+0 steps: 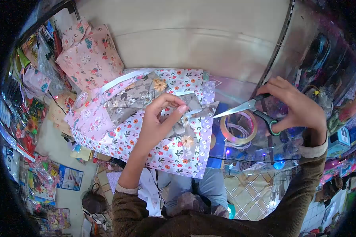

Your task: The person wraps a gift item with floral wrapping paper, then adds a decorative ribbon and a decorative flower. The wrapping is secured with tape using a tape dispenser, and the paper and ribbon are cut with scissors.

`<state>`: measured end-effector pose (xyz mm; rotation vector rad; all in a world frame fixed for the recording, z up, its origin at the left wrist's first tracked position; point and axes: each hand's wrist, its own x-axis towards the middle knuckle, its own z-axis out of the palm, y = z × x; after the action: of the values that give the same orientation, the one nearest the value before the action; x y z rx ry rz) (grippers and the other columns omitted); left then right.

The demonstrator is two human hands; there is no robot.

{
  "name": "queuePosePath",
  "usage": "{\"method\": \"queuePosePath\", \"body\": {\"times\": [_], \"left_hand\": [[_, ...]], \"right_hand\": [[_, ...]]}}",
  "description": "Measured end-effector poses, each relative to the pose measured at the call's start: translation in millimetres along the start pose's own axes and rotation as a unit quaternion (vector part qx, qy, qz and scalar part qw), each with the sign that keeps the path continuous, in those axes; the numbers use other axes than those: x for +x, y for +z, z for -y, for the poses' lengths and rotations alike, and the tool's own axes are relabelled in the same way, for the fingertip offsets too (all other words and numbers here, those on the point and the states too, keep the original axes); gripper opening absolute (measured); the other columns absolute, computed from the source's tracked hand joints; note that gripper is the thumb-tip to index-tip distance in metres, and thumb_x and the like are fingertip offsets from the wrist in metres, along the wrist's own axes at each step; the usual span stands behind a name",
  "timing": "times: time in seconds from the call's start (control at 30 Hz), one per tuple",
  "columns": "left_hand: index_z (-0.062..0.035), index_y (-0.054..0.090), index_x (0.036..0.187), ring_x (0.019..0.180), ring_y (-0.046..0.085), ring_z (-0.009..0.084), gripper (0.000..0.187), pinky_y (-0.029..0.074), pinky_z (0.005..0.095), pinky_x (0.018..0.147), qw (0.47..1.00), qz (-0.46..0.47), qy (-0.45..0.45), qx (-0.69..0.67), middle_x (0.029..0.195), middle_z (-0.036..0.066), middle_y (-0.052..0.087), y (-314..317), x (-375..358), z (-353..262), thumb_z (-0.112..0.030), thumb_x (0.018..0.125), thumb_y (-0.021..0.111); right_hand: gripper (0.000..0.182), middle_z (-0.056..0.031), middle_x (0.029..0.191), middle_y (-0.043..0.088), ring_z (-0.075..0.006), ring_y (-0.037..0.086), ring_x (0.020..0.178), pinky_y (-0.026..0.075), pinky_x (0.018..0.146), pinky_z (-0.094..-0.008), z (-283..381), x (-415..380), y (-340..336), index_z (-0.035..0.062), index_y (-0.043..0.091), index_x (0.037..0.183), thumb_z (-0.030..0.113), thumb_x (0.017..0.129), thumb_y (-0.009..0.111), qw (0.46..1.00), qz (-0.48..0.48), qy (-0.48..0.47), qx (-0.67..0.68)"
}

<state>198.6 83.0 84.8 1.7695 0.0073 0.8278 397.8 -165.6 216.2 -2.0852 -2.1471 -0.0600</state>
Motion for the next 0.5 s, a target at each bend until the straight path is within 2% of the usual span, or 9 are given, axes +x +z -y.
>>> {"method": "queuePosePath", "body": {"times": [0.03, 0.13, 0.23, 0.33, 0.5], "left_hand": [[0.0004, 0.059, 0.093, 0.089, 0.061, 0.0107, 0.009, 0.047, 0.0241, 0.078, 1.000, 0.002, 0.003, 0.006, 0.091, 0.006, 0.063, 0, 0, 1, -0.007, 0.088, 0.062], [0.0003, 0.058, 0.094, 0.090, 0.061, 0.0117, 0.009, 0.048, 0.0244, 0.078, 1.000, 0.008, 0.012, 0.014, 0.091, 0.006, 0.063, 0, 0, 1, -0.007, 0.089, 0.061], [0.0001, 0.057, 0.094, 0.092, 0.062, 0.0131, 0.008, 0.048, 0.0248, 0.079, 1.000, 0.011, 0.013, 0.011, 0.091, 0.007, 0.063, 0, -1, -2, -0.007, 0.089, 0.060], [-0.0004, 0.056, 0.094, 0.095, 0.063, 0.0141, 0.007, 0.048, 0.0254, 0.080, 1.000, 0.019, 0.014, 0.008, 0.092, 0.008, 0.064, 0, -1, -2, -0.006, 0.090, 0.058], [-0.0010, 0.054, 0.095, 0.096, 0.063, 0.0147, 0.006, 0.048, 0.0260, 0.081, 0.999, 0.036, 0.002, -0.008, 0.094, 0.010, 0.065, 1, -2, -6, -0.006, 0.092, 0.055]], "right_hand": [[0.066, -0.0158, 0.103, 0.055, -0.0350, 0.052, 0.101, 0.041, 0.090, -0.0394, -1, 1, -2, 0.0004, 0.052, 0.115, 0.017, 0.056, 0.077, 0.999, 0.031, 0.002, -0.013], [0.064, -0.0144, 0.101, 0.057, -0.0340, 0.053, 0.100, 0.042, 0.088, -0.0401, -8, 7, 2, 0.0008, 0.057, 0.110, 0.017, 0.053, 0.079, 0.999, 0.035, -0.038, -0.001], [0.055, -0.0121, 0.097, 0.060, -0.0326, 0.053, 0.100, 0.042, 0.087, -0.0410, 3, 19, -4, 0.0025, 0.062, 0.105, 0.013, 0.053, 0.078, 0.995, 0.103, 0.005, 0.017], [0.051, -0.0099, 0.094, 0.062, -0.0302, 0.055, 0.099, 0.041, 0.087, -0.0396, 2, 18, 3, 0.0051, 0.066, 0.103, 0.010, 0.053, 0.077, 0.999, 0.048, -0.016, -0.011], [0.055, -0.0079, 0.096, 0.063, -0.0271, 0.055, 0.098, 0.038, 0.089, -0.0357, 14, 17, -1, 0.0065, 0.066, 0.104, 0.007, 0.051, 0.078, 0.997, 0.048, 0.021, -0.060]]}}
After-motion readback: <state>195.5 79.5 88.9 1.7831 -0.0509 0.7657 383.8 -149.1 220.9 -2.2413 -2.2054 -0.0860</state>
